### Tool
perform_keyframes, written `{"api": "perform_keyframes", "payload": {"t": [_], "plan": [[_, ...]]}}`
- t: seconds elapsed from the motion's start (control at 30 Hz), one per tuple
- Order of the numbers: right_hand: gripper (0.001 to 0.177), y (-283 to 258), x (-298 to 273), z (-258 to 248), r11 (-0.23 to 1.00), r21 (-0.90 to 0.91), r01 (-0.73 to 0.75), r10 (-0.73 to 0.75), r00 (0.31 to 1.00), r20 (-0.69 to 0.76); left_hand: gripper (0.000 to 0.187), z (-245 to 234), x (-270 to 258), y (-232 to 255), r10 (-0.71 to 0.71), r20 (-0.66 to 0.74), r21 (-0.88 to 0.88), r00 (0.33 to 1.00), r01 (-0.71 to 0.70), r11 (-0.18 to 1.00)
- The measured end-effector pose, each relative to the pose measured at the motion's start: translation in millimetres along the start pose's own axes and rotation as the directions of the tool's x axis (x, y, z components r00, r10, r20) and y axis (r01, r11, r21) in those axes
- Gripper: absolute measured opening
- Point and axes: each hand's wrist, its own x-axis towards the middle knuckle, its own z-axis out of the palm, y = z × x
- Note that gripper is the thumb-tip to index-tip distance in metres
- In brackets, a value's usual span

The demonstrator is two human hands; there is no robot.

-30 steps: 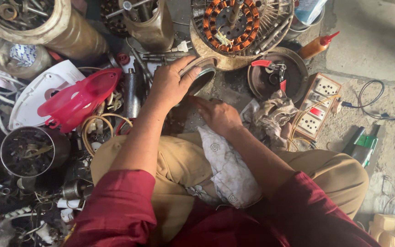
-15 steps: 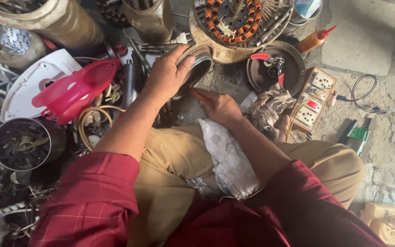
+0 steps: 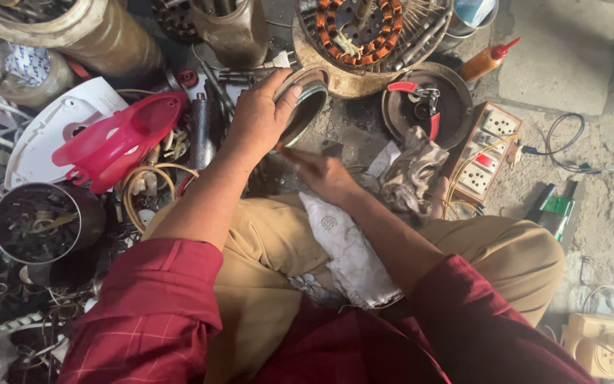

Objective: The person cleans and reassembles a ceiling fan motor. They use a cloth to wipe the internal components of the motor housing and a small mallet to tap the housing parts together.

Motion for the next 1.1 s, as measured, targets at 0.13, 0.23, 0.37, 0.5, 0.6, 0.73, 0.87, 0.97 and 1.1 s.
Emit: {"api": "perform_keyframes", "payload": {"t": [0.13, 0.23, 0.37, 0.5, 0.6, 0.73, 0.87, 0.97, 1.1], "plan": [[0.041, 1.4, 3.1, -6.0, 0.963, -0.022, -0.27, 0.269, 0.962, -0.045, 0.031, 2.3, -0.1, 2.4, 0.018, -0.028, 0.009, 0.999, -0.018, 1.0], [0.043, -5.0, 1.0, -4.0, 0.978, -0.069, -0.198, 0.201, 0.979, 0.041, 0.032, 2.3, -1.1, 2.6, 0.001, -0.005, 0.019, 1.0, -0.001, 1.0], [0.046, -9.0, 2.4, -6.1, 0.957, -0.142, -0.252, 0.258, 0.966, 0.024, 0.033, 2.0, 1.0, 1.5, 0.016, -0.032, 0.039, 0.999, -0.015, 0.999], [0.049, -6.5, 5.7, -16.4, 0.927, -0.01, -0.374, 0.374, 0.928, -0.007, 0.037, 3.1, 1.6, -0.6, -0.073, -0.023, 0.022, 0.997, 0.073, 0.997], [0.045, -6.6, 9.8, -7.4, 0.907, -0.087, -0.412, 0.418, 0.905, 0.072, 0.036, 1.8, 2.7, -2.3, -0.022, -0.046, 0.0, 0.999, 0.022, 1.0], [0.04, 15.5, 6.0, -10.5, 0.987, -0.077, -0.139, 0.138, 0.99, -0.012, 0.034, 3.9, 0.9, -6.7, 0.077, -0.095, 0.043, 0.992, -0.073, 0.996], [0.04, 18.5, 2.3, -1.5, 0.986, -0.144, -0.085, 0.077, 0.995, -0.063, 0.033, 7.2, 3.4, -8.2, 0.027, -0.048, 0.101, 0.998, -0.022, 0.995], [0.036, 16.3, 2.5, -0.6, 0.982, -0.187, -0.026, 0.019, 0.999, -0.039, 0.034, 12.3, -2.8, -7.9, 0.106, -0.108, 0.164, 0.988, -0.087, 0.982], [0.039, 25.4, 5.1, -4.8, 0.965, -0.253, -0.073, 0.07, 0.997, -0.019, 0.032, 33.3, -8.1, -19.9, 0.224, -0.202, 0.187, 0.953, -0.187, 0.964]]}}
